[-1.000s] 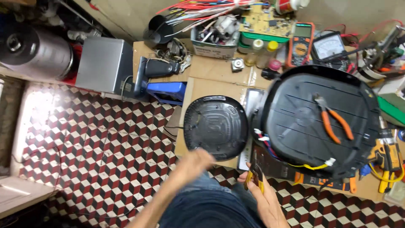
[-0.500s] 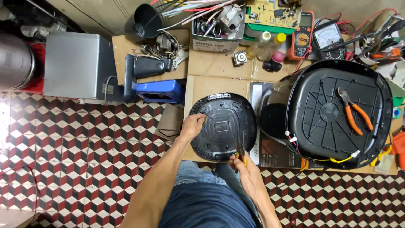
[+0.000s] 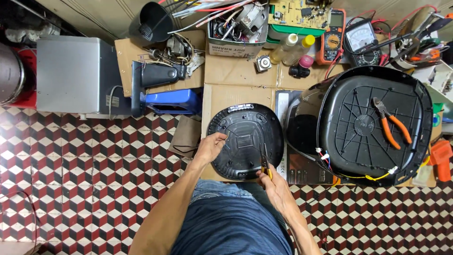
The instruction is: Repairing and testing the internal electronic components of an air fryer.
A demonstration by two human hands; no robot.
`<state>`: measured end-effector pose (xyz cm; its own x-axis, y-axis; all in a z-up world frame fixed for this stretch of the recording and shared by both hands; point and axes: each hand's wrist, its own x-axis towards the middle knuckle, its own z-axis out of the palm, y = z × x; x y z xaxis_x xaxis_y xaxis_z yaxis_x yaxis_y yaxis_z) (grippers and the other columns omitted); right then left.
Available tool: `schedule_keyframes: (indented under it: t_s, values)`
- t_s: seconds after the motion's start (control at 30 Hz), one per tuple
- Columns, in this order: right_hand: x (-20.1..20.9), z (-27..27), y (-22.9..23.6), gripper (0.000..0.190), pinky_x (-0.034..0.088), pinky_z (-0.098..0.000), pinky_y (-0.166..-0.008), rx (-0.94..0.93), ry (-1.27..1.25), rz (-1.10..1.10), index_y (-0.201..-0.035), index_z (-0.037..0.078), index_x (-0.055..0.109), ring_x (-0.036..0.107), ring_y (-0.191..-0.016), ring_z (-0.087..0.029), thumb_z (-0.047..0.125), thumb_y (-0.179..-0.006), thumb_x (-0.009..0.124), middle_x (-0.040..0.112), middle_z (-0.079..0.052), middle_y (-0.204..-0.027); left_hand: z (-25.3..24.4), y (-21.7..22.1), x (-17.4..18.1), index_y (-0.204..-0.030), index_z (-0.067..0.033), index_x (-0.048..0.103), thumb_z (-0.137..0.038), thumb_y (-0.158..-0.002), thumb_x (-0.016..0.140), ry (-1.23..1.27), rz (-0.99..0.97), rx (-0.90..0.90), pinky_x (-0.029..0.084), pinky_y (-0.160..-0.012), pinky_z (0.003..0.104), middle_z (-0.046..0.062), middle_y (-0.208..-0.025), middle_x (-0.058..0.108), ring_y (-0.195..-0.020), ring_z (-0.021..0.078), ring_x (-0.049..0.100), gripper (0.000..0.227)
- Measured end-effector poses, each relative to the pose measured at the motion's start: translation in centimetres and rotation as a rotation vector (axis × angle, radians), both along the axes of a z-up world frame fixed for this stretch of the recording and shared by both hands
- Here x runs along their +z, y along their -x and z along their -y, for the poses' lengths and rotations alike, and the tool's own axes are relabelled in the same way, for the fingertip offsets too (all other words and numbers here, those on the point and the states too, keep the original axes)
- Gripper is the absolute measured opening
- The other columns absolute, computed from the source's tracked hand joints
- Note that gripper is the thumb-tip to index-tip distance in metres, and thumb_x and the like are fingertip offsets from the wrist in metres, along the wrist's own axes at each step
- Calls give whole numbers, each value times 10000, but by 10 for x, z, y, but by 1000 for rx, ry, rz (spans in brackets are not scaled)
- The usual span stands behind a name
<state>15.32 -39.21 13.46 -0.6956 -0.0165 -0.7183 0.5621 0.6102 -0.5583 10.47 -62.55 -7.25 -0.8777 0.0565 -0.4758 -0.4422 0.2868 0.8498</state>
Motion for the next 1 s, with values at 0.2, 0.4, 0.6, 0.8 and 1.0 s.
schedule_keyframes:
  t_s: [0.2,0.4,0.6,0.8,1.0]
  values:
    - [-7,7,-10,445,539,-378,-916,-69,66,58,-1313,110,554,724,-1018,-247,308,-936,423,729,-98,-1131,-3,3,-3,-1105,-19,720,-113,-900,711,-41,-12,50,579,-781,277,98,-932,789,-851,140,739,225]
    - [-28,3,-24,436,530,-382,-936,-5,69,16,-1267,66,600,732,-999,-254,328,-967,423,766,-174,-1038,-3,-3,-41,-1040,21,701,-193,-990,660,-232,62,158,575,-684,264,85,-840,725,-733,118,676,224]
    - [-22,12,-15,403,545,-391,-911,-18,61,21,-1272,61,576,737,-997,-276,285,-964,442,741,-159,-1096,-7,-4,-43,-1047,12,701,-191,-962,665,-330,171,139,604,-680,272,66,-869,738,-729,127,691,223]
    - [-15,38,5,460,520,-467,-872,229,-121,-249,-1388,77,526,649,-980,-397,203,-946,504,628,-221,-1074,-18,-10,-22,-1068,-12,700,-159,-945,675,-278,235,113,594,-669,285,93,-873,726,-722,145,679,194]
    - [-53,51,7,483,510,-501,-885,350,-285,-328,-1351,66,545,623,-1023,-415,194,-888,588,610,-224,-1110,-21,-27,-11,-1066,-10,660,-145,-954,679,-432,159,270,627,-709,295,104,-921,735,-806,166,732,177]
